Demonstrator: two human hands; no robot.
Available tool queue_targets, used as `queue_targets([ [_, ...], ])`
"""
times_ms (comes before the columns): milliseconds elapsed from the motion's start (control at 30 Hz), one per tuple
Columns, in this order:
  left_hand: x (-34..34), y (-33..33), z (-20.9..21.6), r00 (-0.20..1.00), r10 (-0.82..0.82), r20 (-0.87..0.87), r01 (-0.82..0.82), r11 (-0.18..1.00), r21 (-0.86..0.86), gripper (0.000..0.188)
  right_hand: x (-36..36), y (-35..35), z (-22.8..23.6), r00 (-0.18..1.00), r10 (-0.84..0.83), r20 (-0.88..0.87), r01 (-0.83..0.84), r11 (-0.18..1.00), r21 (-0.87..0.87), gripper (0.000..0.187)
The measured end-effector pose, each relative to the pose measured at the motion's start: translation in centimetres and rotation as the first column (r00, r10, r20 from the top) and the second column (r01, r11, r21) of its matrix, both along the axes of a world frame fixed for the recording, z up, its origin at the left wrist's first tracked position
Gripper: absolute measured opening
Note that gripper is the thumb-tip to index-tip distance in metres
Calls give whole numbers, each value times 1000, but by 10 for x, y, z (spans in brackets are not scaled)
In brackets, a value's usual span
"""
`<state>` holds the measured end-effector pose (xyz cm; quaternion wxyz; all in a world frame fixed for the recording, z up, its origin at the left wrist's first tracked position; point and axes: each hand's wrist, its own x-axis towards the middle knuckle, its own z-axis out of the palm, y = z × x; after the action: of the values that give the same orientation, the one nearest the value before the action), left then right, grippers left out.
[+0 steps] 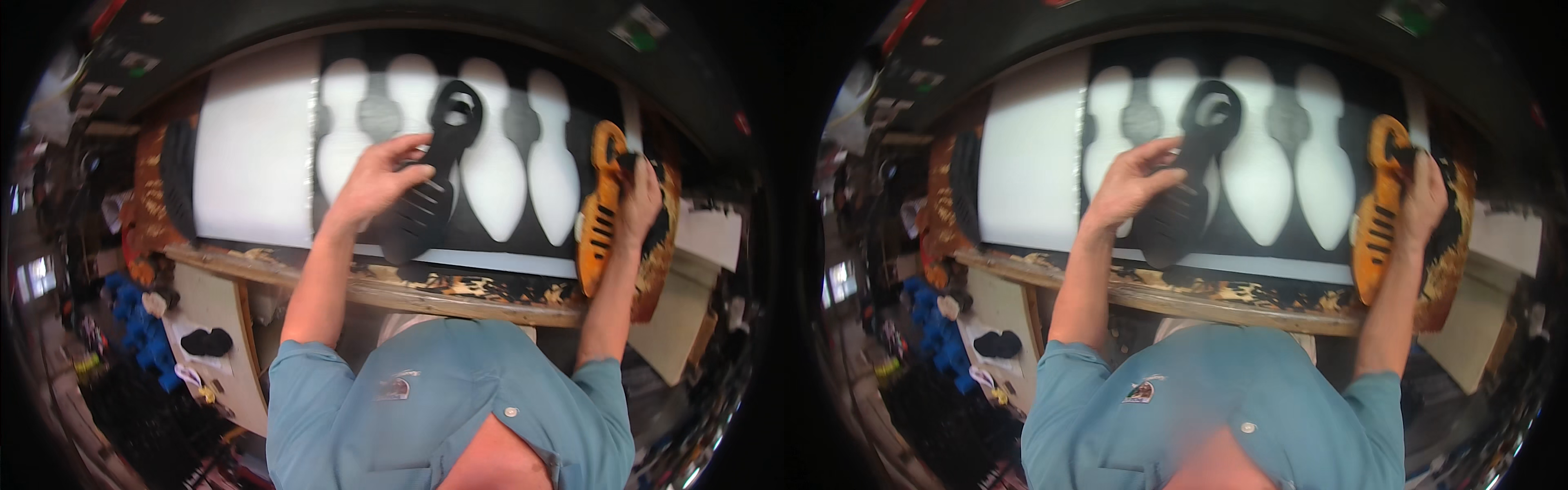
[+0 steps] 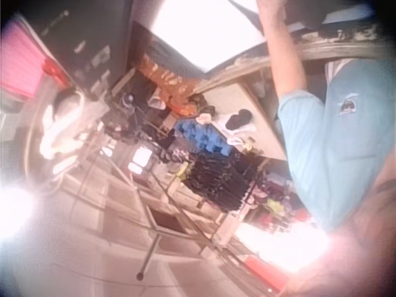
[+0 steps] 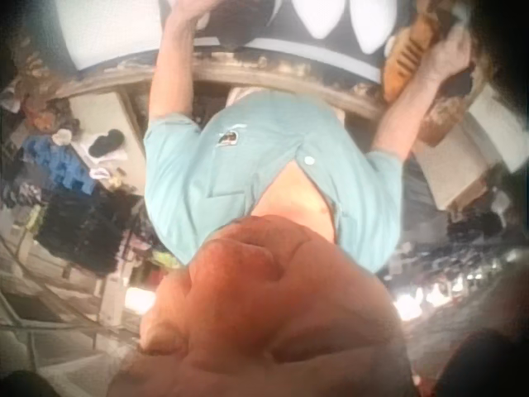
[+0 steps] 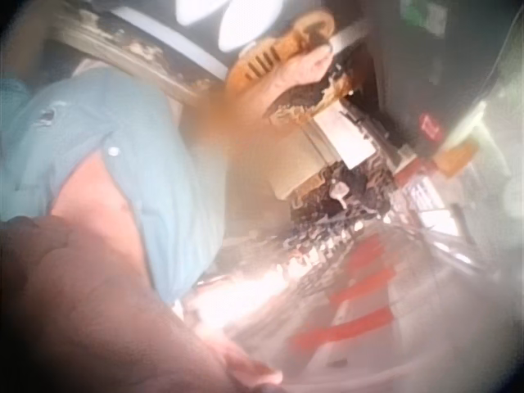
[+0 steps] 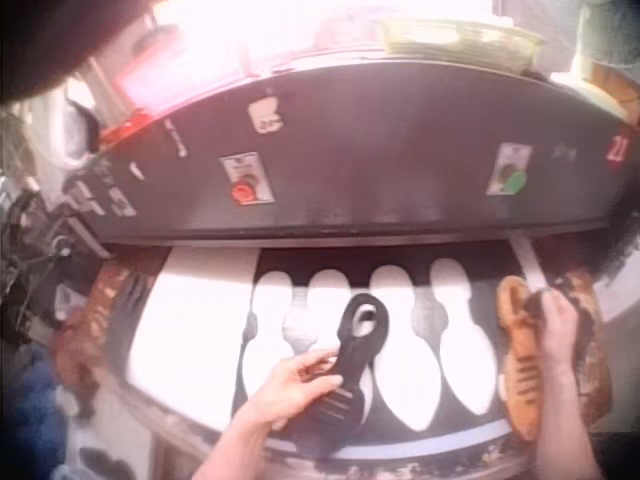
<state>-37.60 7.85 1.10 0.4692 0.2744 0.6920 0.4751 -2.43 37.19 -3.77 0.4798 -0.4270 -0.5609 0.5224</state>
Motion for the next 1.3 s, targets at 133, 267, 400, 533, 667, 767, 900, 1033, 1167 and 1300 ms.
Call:
queue_targets([
  [133,-108,-82,4,861,210,-463,-257,966,-40,54,74,30,-25,797,-205,568,-32,925,378,34],
  [267,-232,-164,20,621,220,-753,-444,890,-107,52,129,53,-23,593,-386,706,16,883,470,39],
  [400,-326,-237,36,250,-92,-964,-633,738,-235,51,116,28,3,469,-493,733,-56,811,582,47],
  [533,-373,-264,-1,154,-263,-952,-869,423,-257,57,74,-61,16,692,-55,719,-94,982,165,62],
  [667,-336,-199,-51,227,186,-956,-637,771,-2,63,53,-109,16,461,-38,887,-433,863,261,101],
  [767,-217,-109,-67,612,376,-696,-394,908,144,52,43,-109,20,460,-75,885,-422,858,292,103],
  [900,-32,-16,-65,626,91,-775,133,966,221,50,32,-106,30,531,-77,844,-383,866,320,85],
  [1033,30,22,-57,282,-11,-959,285,956,73,50,32,-93,38,659,8,752,-321,908,271,85],
  [1167,18,19,-62,380,16,-925,313,939,145,47,21,-60,29,669,-53,741,-363,847,389,83],
  [1300,14,15,-68,374,-4,-928,312,942,122,46,7,-39,14,565,-72,822,-422,831,363,86],
])
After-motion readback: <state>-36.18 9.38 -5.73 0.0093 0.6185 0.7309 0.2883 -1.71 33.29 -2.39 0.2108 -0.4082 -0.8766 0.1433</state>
